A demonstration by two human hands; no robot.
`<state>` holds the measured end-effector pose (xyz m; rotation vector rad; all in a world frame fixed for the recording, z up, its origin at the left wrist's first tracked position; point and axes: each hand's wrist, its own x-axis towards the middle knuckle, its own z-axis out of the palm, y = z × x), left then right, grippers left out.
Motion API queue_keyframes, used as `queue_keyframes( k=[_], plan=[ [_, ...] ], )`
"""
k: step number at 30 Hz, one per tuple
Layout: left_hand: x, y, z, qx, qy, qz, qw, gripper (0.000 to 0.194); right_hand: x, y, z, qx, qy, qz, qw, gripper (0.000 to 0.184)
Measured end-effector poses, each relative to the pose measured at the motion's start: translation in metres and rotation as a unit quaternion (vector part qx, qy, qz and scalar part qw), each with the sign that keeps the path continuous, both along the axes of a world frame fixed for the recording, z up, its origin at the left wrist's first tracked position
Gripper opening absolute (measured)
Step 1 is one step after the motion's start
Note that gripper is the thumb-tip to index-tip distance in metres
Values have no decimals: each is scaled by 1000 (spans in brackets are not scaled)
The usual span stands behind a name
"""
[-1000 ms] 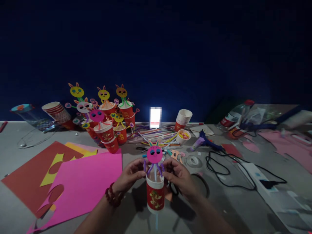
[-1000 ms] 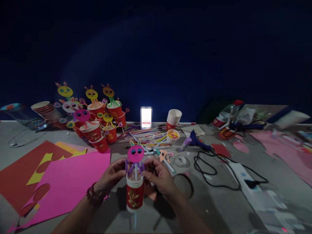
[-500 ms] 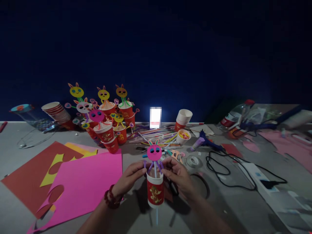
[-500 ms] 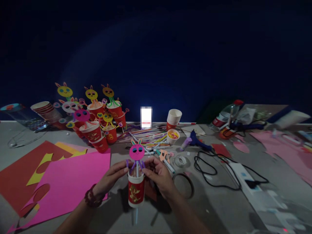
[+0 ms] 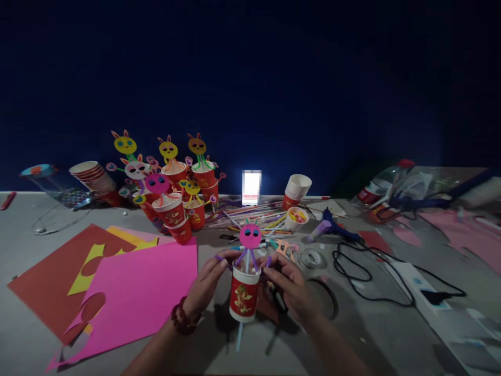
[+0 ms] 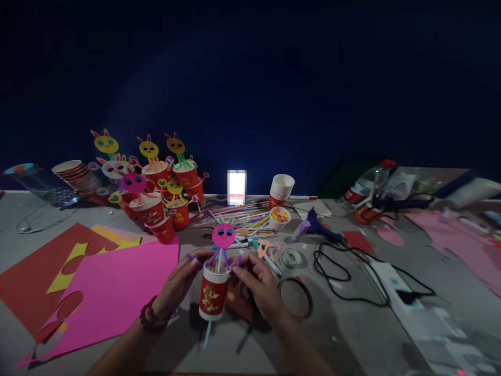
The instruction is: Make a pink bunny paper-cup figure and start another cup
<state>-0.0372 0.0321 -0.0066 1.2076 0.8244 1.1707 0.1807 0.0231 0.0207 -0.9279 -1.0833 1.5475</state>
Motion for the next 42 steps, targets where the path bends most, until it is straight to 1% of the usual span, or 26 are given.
queue_keyframes(
  k=[2,3,5,6,8,11,14,17,20,24,26,28,30,33,35,37,39,42],
  plan=[
    [2,-1,-2,28,-14,-19,999,41,1,0,-1,23,-10,3,1000,16],
    [4,-1,-2,30,-24,-41,998,50,1,0,0,39,-17,7,999,15],
    [7,-3,-2,10,-42,-88,995,73,1,-1,3,73,-44,12,996,13],
    [9,-3,-2,-7,-49,-99,994,79,1,-1,5,92,-64,11,994,12],
    [11,-5,-3,-35,-60,-90,993,79,0,-1,8,146,-112,-10,983,9],
    [13,-6,-4,-64,-106,-59,991,73,-3,-3,10,243,-175,-54,953,1],
    [14,-7,-6,-68,-136,-57,987,77,-6,-4,7,319,-214,-79,920,12],
    [14,-9,-10,-59,-140,-56,987,81,-7,-6,3,367,-219,-96,899,22],
    [13,-10,-13,-57,-136,-59,987,85,-5,-7,1,382,-221,-98,892,24],
    [10,-10,-14,-53,-125,-64,989,87,-2,-6,3,368,-232,-99,895,14],
    [9,-9,-13,-45,-118,-67,990,87,0,-5,5,362,-226,-76,901,11],
    [7,-9,-11,-28,-108,-67,991,87,3,-3,8,369,-225,-41,901,13],
    [6,-9,-7,-3,-88,-61,994,87,7,-1,13,390,-238,-17,889,17],
    [6,-10,0,31,-62,-62,996,87,12,1,23,436,-266,12,860,23],
    [6,-11,3,39,-63,-67,995,86,14,2,30,464,-274,25,842,22],
    [7,-12,4,37,-76,-70,994,83,14,1,34,485,-269,28,832,19],
    [7,-12,4,26,-96,-73,992,82,14,-1,35,495,-259,25,829,17],
    [7,-12,0,-1,-136,-81,987,82,13,-2,31,482,-239,22,842,19]
  ],
)
